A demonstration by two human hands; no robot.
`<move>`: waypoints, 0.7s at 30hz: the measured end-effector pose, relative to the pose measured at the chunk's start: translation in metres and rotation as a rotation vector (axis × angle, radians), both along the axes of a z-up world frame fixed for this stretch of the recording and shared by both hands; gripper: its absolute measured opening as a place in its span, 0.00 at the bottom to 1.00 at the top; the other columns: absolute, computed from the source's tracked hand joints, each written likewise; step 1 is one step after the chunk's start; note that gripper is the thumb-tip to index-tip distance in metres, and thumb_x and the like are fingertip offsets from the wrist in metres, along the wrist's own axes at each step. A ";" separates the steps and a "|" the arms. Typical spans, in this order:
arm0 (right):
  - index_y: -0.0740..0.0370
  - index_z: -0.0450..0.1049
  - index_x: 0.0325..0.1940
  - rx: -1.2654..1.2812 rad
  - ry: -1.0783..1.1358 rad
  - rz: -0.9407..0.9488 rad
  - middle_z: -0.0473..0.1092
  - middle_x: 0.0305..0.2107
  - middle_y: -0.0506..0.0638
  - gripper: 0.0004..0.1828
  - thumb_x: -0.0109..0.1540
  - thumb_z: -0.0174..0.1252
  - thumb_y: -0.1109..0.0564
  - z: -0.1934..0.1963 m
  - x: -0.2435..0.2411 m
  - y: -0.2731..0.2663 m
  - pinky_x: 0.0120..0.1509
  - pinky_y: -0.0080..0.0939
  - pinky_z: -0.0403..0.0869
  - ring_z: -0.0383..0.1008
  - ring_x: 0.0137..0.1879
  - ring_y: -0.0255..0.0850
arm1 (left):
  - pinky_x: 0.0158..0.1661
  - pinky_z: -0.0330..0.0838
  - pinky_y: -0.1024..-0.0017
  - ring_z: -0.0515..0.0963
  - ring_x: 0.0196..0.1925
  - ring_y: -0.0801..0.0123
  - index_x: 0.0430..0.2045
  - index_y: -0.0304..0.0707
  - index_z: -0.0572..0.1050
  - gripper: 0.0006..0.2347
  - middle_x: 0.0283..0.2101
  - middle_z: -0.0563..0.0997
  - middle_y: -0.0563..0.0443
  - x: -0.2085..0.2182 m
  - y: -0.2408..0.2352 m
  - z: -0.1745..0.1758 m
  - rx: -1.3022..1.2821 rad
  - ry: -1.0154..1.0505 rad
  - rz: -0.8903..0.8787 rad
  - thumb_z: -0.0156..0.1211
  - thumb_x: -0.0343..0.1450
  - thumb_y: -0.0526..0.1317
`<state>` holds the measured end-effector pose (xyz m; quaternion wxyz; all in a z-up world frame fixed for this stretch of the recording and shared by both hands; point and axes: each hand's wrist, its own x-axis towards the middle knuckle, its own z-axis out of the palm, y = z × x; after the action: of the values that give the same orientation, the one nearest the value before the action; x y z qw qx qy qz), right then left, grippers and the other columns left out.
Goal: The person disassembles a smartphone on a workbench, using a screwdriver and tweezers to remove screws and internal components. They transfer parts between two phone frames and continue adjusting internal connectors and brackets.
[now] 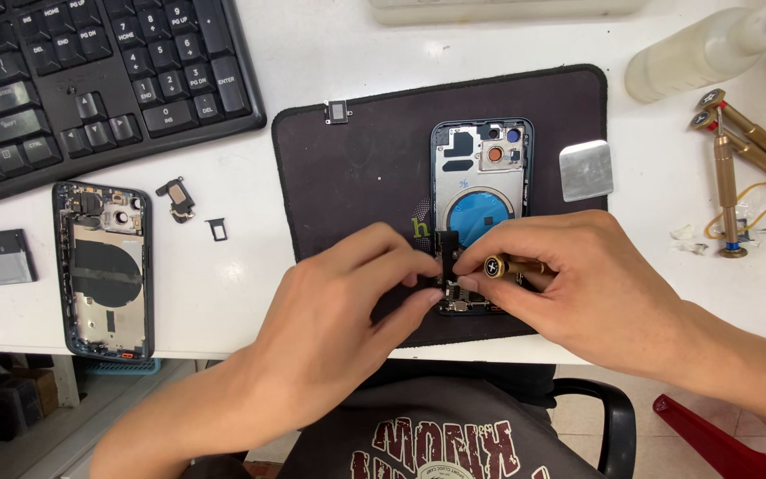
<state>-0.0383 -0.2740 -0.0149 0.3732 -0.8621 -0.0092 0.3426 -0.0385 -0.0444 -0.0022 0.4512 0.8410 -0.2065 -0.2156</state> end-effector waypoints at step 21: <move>0.53 0.84 0.42 0.060 -0.174 0.011 0.82 0.29 0.41 0.09 0.57 0.65 0.58 0.003 0.001 0.007 0.19 0.31 0.67 0.71 0.18 0.30 | 0.33 0.75 0.69 0.80 0.37 0.64 0.41 0.32 0.79 0.09 0.42 0.80 0.49 -0.023 0.009 -0.029 -0.068 -0.474 -0.031 0.69 0.69 0.31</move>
<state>-0.0374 -0.2672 -0.0116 0.3945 -0.8771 -0.0566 0.2681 -0.0617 -0.0352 -0.0308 0.4149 0.8491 -0.3267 -0.0117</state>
